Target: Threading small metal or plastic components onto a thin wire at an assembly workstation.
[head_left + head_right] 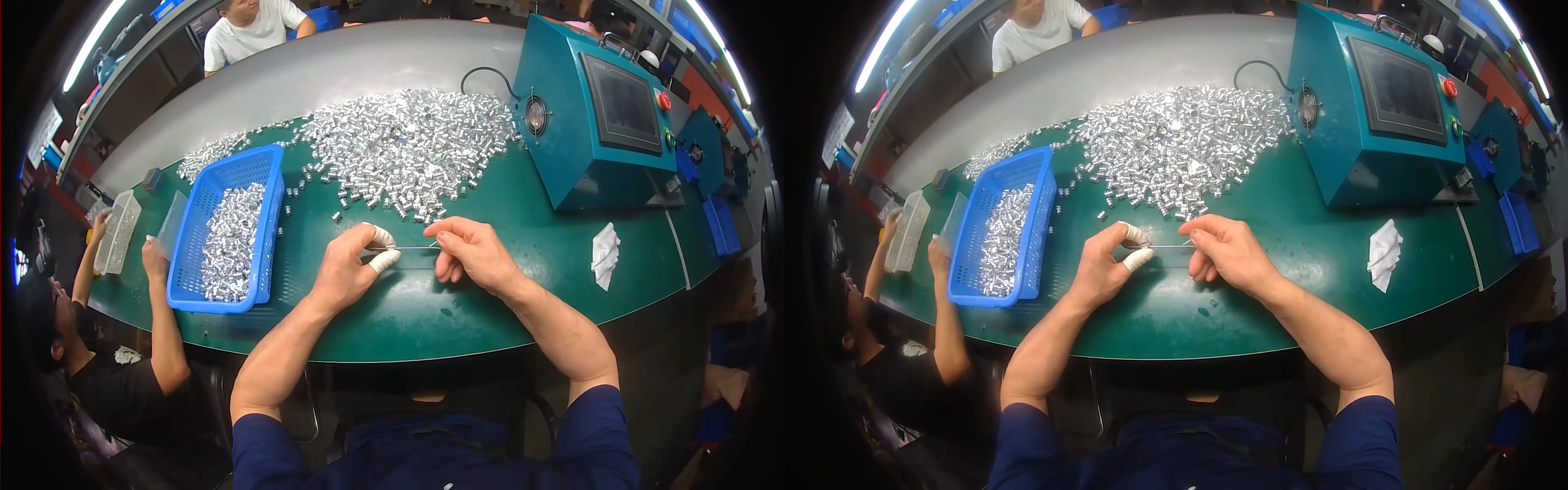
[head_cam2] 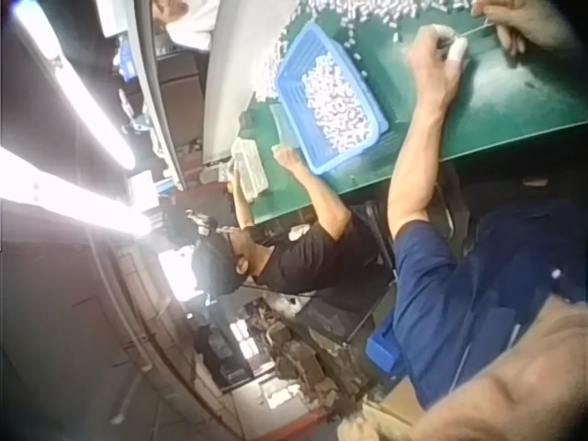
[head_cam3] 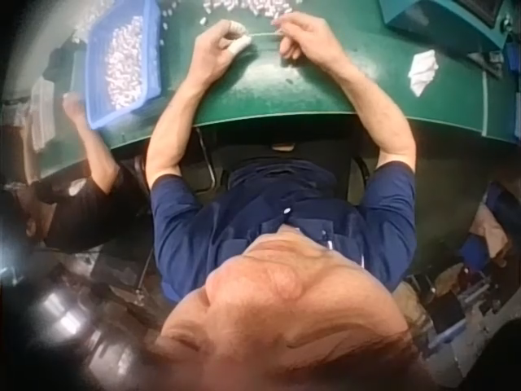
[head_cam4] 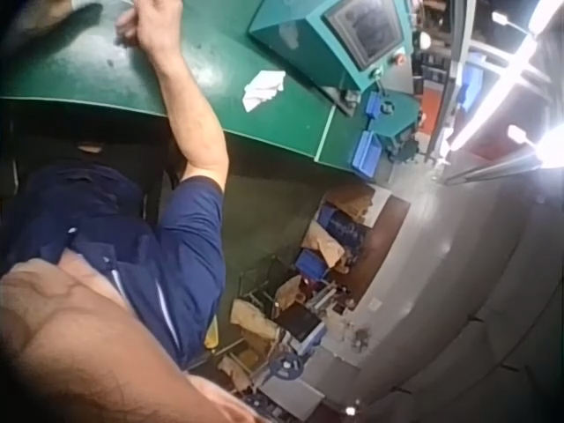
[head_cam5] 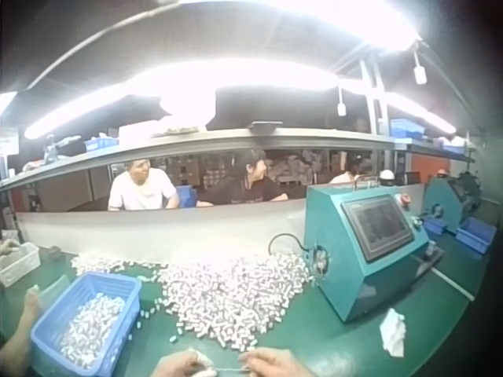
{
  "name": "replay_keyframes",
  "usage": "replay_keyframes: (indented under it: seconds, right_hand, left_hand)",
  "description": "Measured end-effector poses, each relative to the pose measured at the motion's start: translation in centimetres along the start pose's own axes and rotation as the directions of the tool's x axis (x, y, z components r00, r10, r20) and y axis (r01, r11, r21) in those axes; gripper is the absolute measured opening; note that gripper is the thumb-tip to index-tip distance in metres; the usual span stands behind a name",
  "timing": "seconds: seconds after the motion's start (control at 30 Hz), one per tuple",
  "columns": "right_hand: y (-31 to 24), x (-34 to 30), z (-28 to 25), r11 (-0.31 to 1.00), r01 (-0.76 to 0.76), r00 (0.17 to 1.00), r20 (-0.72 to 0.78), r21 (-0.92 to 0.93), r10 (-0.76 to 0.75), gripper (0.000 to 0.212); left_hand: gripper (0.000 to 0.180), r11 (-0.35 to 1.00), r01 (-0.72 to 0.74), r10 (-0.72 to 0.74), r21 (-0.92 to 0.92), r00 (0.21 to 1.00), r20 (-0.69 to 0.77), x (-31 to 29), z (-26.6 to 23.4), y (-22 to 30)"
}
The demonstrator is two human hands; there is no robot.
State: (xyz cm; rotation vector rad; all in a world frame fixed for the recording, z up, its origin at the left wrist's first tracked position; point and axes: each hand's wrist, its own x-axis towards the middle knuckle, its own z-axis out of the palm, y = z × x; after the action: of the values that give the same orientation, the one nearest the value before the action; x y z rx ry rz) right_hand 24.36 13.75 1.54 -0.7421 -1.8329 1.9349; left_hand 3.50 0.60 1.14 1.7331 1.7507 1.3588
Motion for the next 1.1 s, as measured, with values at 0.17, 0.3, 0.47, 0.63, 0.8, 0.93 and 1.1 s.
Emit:
replay_keyframes:
  seconds: [0.17, 0.3, 0.47, 0.63, 0.8, 0.93, 1.1]
  right_hand:
    - [-0.2, 0.1, -1.2, 0.95, -0.238, 0.961, 0.193, 0.202, 0.2, 0.033]
    - [0.4, 0.3, -0.1, 0.969, -0.158, 0.986, 0.084, 0.191, 0.144, 0.03]
    - [0.2, -0.4, 0.6, 0.882, 0.31, 0.94, -0.023, -0.355, -0.339, 0.019]
    - [-0.3, 0.1, -1.3, 0.975, -0.219, 0.957, 0.205, 0.038, 0.206, 0.023]
    - [0.0, -0.1, 0.4, 0.957, 0.213, 0.975, -0.013, -0.198, -0.22, 0.017]
    - [-0.4, -0.3, 0.2, 0.787, 0.426, 0.873, -0.025, -0.447, -0.487, 0.017]
    - [0.3, 0.4, -0.3, 0.994, -0.078, 0.997, 0.004, -0.08, 0.079, 0.025]
  left_hand:
    - [0.02, 0.97, -0.17, 0.175, 0.175, 0.984, -0.015, 0.1, -0.1, -0.4]
    - [0.02, 0.966, -0.184, 0.195, 0.181, 0.98, -0.048, 0.2, -0.2, 0.0]
    - [0.021, 0.993, -0.084, 0.091, 0.078, 0.992, -0.088, 0.3, -0.2, -0.3]
    - [0.018, 0.981, -0.141, 0.149, 0.135, 0.988, -0.05, 0.0, -0.2, -0.2]
    - [0.018, 0.999, 0.038, -0.039, -0.014, 0.999, -0.029, 0.1, -0.2, 0.0]
    - [0.019, 1.0, 0.002, -0.002, 0.001, 1.0, -0.022, 0.0, -0.2, 0.0]
    - [0.018, 0.992, -0.092, 0.094, 0.086, 0.995, -0.018, 0.1, 0.1, 0.3]
